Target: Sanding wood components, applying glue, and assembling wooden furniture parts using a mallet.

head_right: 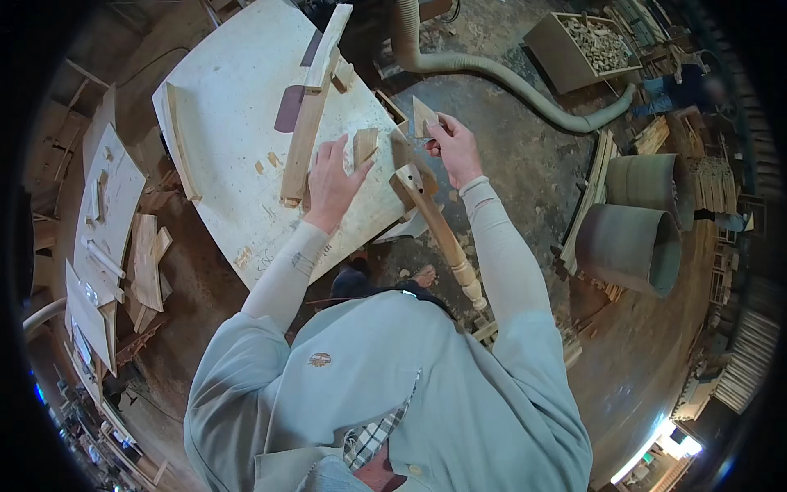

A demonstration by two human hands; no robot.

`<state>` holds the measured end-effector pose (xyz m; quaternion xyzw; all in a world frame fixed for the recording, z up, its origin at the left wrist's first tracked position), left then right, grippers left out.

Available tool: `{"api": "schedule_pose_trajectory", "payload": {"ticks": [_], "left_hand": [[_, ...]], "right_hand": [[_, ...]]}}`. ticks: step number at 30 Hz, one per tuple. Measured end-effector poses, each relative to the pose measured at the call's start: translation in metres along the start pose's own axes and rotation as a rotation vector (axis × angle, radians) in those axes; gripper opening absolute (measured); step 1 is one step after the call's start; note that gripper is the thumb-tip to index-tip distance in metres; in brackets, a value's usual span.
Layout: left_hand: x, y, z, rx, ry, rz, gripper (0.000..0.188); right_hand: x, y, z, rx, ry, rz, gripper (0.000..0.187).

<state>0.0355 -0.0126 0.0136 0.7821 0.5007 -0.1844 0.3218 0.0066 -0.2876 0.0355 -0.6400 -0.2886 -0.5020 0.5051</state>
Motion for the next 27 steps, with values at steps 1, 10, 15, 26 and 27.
{"api": "schedule_pose_trajectory", "payload": {"ticks": [1,10,15,26,27], "left_hand": [[-0.005,0.003,-0.001,0.061,-0.003,-0.040,0.081],[0.028,0.050,0.005,0.182,-0.021,0.097,0.049],[0.031,0.051,0.001,0.117,-0.052,0.066,0.036],[0.026,0.012,-0.027,0.230,-0.138,0.087,0.037],[0.026,0.008,-0.035,0.204,-0.161,0.091,0.041]], "right_hand": [[-0.001,-0.007,-0.001,-0.006,-0.003,0.003,0.042],[-0.024,-0.028,0.017,-0.029,-0.026,-0.007,0.046],[-0.019,-0.025,0.014,-0.051,-0.117,-0.030,0.046],[0.000,0.022,0.037,-0.015,0.084,0.055,0.047],[0.003,0.034,0.042,0.016,0.058,0.011,0.049]]}}
Point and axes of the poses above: each hand's wrist, its own y-axis towards the middle knuckle, its own z-axis out of the palm, x = y × z, the point moved 4 cm from there along y, towards the middle knuckle, and after that the axes turned 2 degrees about -z, right-handed, at the moved point
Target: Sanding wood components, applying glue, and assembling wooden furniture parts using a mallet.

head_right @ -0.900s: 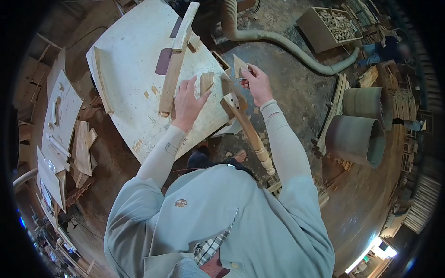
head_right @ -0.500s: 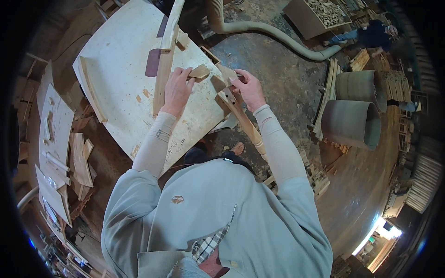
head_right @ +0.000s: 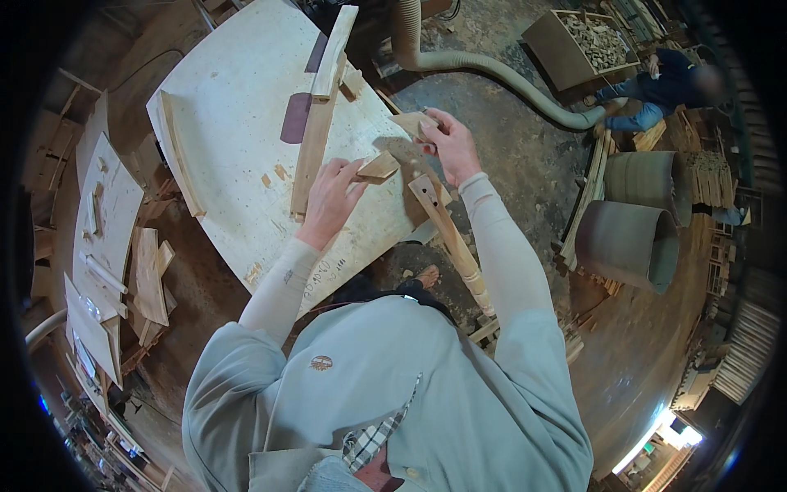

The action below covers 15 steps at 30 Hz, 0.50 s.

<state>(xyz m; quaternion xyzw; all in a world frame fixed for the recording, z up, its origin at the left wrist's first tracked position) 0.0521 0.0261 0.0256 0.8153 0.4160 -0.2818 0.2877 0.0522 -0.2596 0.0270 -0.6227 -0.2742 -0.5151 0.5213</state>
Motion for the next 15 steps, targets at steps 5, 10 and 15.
{"api": "schedule_pose_trajectory", "payload": {"ticks": [5,10,15], "left_hand": [[0.001,-0.027,-0.038,-0.121,0.083,-0.023,0.049],[0.030,-0.050,-0.057,-0.191,0.185,-0.108,0.047],[0.039,-0.061,-0.049,-0.221,0.276,-0.051,0.044]], "right_hand": [[0.009,0.058,0.030,0.022,0.053,-0.061,0.053],[0.003,0.106,0.054,0.021,0.122,-0.026,0.051],[-0.009,0.130,0.058,0.036,0.124,0.029,0.054]]}}
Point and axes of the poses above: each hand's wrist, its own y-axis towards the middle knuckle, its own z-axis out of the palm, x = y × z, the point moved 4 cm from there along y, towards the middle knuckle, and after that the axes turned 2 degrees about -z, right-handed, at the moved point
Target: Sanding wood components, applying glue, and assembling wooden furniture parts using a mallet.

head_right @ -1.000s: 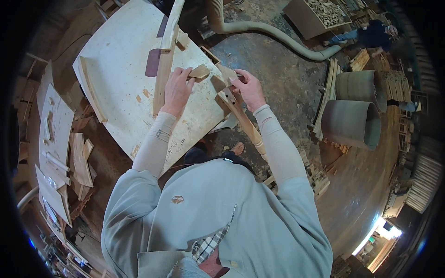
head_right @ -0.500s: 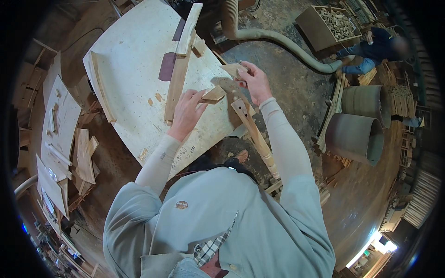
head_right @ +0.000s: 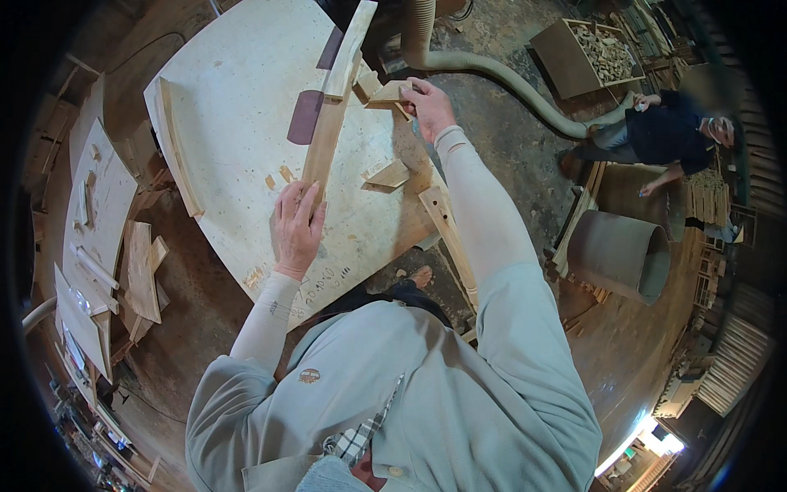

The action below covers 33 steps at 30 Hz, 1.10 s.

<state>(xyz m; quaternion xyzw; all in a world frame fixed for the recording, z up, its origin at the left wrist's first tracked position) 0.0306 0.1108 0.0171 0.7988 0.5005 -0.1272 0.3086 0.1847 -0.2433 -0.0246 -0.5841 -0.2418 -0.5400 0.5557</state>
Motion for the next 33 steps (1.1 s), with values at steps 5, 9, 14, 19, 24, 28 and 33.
{"api": "schedule_pose_trajectory", "payload": {"ticks": [5,9,14,19,24,28,33], "left_hand": [[0.004,-0.006,0.001,-0.066,-0.017,0.027,0.044],[-0.014,-0.003,0.002,-0.031,-0.108,0.082,0.043],[-0.052,0.016,0.028,0.041,-0.192,0.124,0.047],[-0.066,0.040,0.051,0.099,-0.132,0.092,0.062],[-0.064,0.053,0.054,0.117,-0.139,0.100,0.079],[-0.063,0.055,0.048,0.140,-0.191,0.068,0.082],[-0.059,0.030,0.051,0.221,-0.065,0.174,0.073]], "right_hand": [[0.015,-0.016,-0.002,-0.008,-0.043,-0.021,0.044],[0.012,-0.069,-0.027,0.082,-0.089,-0.051,0.044],[-0.014,-0.116,-0.032,0.081,-0.138,-0.071,0.038],[-0.021,-0.124,-0.015,0.024,-0.639,-0.324,0.041],[-0.011,-0.130,0.007,0.054,-0.811,-0.365,0.042],[-0.006,-0.142,0.010,-0.006,-0.820,-0.373,0.039],[-0.020,-0.197,0.004,-0.072,-0.763,-0.558,0.032]]}}
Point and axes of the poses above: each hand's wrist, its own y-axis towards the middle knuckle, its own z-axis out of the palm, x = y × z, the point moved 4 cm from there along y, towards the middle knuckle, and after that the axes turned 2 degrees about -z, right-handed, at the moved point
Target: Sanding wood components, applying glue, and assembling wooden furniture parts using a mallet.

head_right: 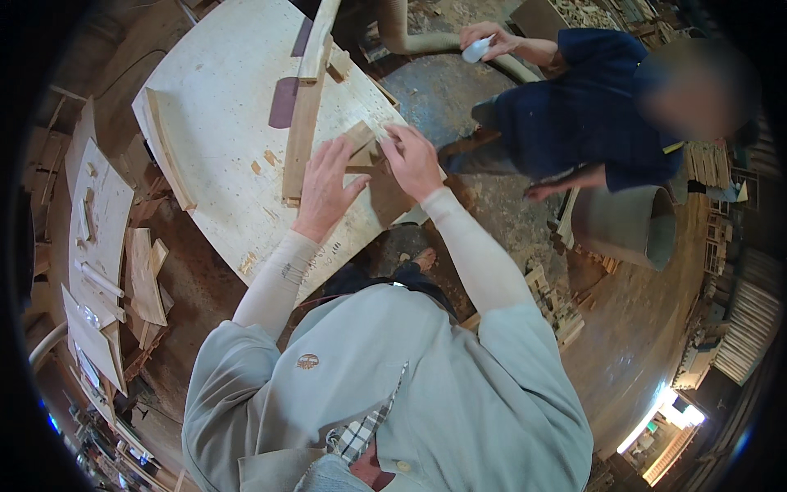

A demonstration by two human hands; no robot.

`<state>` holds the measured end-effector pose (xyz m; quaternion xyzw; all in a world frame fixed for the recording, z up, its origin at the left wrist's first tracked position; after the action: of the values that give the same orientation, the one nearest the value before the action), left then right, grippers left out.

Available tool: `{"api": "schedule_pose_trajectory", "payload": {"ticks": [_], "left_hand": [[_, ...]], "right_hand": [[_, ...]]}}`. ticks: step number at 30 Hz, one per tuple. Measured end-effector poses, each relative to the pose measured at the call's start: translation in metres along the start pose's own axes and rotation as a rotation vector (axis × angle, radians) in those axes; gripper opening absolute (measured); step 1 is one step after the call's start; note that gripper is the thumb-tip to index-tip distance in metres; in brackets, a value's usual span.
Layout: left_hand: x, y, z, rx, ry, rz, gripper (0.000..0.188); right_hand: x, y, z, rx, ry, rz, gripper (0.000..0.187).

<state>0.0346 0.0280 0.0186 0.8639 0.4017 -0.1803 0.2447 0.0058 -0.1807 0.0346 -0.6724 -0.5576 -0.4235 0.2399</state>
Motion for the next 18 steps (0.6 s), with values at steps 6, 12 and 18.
{"api": "schedule_pose_trajectory", "payload": {"ticks": [6,12,18], "left_hand": [[-0.008,-0.015,0.001,0.053,-0.070,0.024,0.064],[-0.002,-0.022,-0.005,-0.006,-0.127,-0.046,0.062],[-0.011,-0.037,-0.008,0.003,-0.119,0.013,0.062]], "right_hand": [[0.009,-0.087,-0.041,-0.228,-0.337,-0.306,0.037],[-0.003,-0.145,-0.064,-0.176,-0.433,-0.134,0.041],[-0.006,-0.190,-0.071,-0.125,-0.468,-0.151,0.043]]}}
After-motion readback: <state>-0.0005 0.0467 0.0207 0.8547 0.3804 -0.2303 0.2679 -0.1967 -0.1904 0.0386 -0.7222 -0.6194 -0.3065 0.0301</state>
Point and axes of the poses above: each hand's wrist, its own y-axis towards the middle knuckle, its own z-axis out of the palm, x = y × z, the point moved 4 cm from there along y, towards the middle knuckle, and after that the axes turned 2 degrees about -z, right-handed, at the moved point
